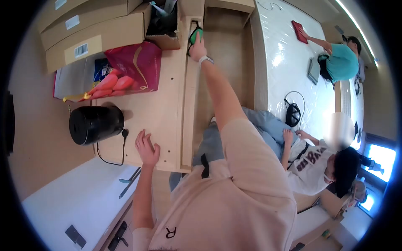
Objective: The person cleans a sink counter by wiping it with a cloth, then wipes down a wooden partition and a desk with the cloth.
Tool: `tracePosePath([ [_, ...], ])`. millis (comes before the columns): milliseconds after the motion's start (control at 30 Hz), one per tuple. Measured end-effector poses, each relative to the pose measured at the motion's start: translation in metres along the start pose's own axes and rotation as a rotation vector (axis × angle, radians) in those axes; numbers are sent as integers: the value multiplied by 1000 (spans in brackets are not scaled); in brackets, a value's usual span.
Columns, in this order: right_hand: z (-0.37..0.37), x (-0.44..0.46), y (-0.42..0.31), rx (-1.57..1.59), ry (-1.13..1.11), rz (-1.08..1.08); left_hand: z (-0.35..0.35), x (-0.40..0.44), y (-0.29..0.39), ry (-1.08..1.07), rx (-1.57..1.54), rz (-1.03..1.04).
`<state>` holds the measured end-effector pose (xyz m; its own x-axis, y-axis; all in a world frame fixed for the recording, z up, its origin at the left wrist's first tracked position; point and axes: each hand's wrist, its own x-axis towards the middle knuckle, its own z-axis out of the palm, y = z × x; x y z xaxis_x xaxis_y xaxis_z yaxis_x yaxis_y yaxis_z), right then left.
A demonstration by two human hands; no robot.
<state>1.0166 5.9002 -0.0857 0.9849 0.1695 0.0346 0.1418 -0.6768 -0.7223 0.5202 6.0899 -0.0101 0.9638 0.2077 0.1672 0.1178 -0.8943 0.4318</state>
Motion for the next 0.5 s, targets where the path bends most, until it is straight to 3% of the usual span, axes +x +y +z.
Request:
tracePosePath([
  [167,27,-177,9,230,188,-196,-2,-2,3,33,21,62],
  [300,25,-356,-18,310,160,-159,1,-10,0,60,50,92],
  [367,23,-425,-21,406,117,-66,2,-18,-2,63,42,121],
  [400,2,-450,-30,452,-28,220,4,-17,-1,71,52,119],
  [433,18,-468,1,424,149,133,4,-19,2,70,67,124],
  [500,-15,-520,6,860,212,294,18,-21,-10,103,120,183],
])
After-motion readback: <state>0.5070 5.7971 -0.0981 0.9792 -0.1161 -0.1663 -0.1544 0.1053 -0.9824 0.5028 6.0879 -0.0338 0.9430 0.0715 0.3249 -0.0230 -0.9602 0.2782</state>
